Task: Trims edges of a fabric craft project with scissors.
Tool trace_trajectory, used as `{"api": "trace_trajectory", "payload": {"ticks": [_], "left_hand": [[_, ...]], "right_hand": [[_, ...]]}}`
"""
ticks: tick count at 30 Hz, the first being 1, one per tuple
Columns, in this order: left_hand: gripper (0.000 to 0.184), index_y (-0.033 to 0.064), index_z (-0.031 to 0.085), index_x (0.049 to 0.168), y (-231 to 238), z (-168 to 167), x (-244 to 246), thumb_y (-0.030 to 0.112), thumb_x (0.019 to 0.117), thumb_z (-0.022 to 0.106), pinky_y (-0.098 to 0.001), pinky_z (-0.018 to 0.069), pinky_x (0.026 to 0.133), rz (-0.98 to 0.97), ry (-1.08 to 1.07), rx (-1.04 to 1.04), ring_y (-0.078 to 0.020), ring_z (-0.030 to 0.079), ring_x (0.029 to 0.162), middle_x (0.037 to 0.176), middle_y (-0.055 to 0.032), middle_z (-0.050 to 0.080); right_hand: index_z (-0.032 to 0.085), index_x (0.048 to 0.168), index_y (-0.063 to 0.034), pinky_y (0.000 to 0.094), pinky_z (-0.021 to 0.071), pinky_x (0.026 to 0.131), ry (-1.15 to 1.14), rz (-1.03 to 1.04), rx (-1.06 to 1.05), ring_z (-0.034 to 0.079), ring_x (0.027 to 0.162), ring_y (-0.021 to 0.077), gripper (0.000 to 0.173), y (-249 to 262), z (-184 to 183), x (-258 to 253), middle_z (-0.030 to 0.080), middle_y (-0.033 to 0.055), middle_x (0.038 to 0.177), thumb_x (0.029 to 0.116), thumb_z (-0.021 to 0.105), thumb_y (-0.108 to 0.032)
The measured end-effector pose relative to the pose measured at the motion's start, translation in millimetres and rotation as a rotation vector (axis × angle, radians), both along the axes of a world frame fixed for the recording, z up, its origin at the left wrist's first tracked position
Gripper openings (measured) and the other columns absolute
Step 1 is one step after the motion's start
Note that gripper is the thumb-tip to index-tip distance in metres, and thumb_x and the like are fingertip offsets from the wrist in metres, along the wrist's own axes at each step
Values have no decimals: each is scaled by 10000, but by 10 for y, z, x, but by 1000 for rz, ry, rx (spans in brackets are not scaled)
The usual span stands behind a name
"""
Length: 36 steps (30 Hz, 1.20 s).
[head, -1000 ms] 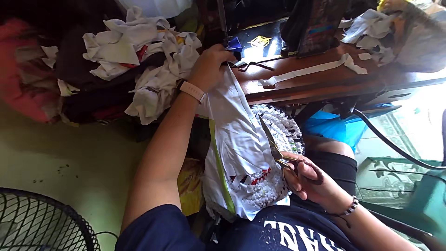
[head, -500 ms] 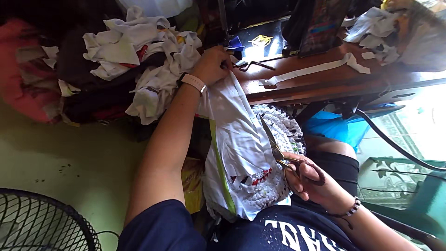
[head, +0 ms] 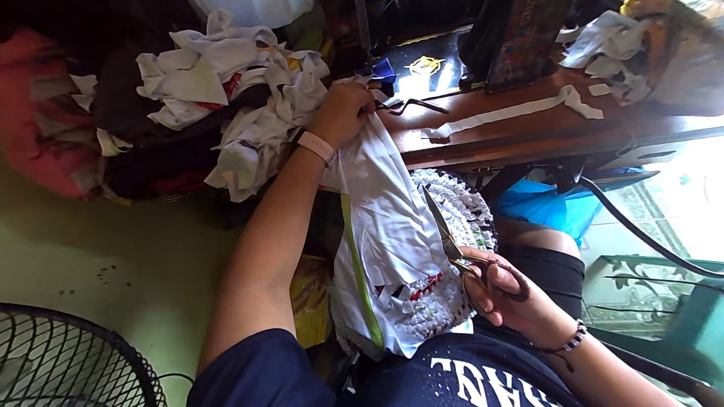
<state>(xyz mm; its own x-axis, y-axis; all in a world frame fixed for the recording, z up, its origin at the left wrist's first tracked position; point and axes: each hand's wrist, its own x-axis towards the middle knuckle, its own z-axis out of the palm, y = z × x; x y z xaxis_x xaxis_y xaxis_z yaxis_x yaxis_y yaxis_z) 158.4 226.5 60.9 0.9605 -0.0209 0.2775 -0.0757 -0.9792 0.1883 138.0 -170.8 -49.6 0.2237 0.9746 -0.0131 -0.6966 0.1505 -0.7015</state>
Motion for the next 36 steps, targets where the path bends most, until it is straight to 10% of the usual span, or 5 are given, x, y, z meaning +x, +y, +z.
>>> {"api": "trace_trajectory", "payload": {"ticks": [9, 12, 20, 30, 36], "left_hand": [[281, 7, 746, 1160, 24, -102, -67, 64, 995, 526, -548, 394, 1142, -3, 62, 84, -385, 554, 1336, 1374, -194, 636], [320, 40, 769, 1120, 61, -147, -62, 163, 995, 501, -539, 440, 1064, -13, -32, 136, -388, 576, 1235, 1268, -198, 653], [852, 88, 654, 1362, -80, -120, -138, 781, 931, 411, -641, 371, 1075, 189, 124, 140, -449, 469, 1326, 1364, -219, 570], [978, 144, 414, 1581, -53, -162, -153, 822, 877, 465, -708, 285, 1123, 221, 157, 52, -461, 349, 1450, 1575, -186, 421], [854, 42, 631, 1264, -57, -190, -163, 715, 753, 747, -601, 443, 1025, 212, -57, -44, -398, 538, 1267, 1333, -207, 581]], "right_hand": [[663, 1269, -180, 169, 525, 455, -7, 6, -7, 619, 506, 19, 470, -19, -5, -5, 661, -53, 677, 932, 695, -506], [659, 1270, -171, 170, 523, 454, -15, 1, -1, 617, 505, 21, 470, -18, -2, -4, 658, -48, 675, 939, 689, -502], [656, 1265, -168, 167, 519, 452, -12, 6, -5, 613, 508, 19, 472, -23, -4, -8, 649, -50, 676, 937, 690, -505], [669, 1254, -169, 171, 524, 455, 1, -2, -15, 621, 510, 26, 472, -20, 0, -12, 665, -39, 686, 920, 712, -501], [663, 1271, -170, 173, 529, 461, 4, 4, -8, 624, 515, 29, 465, -20, -8, -10, 664, -38, 687, 933, 704, -486]]}}
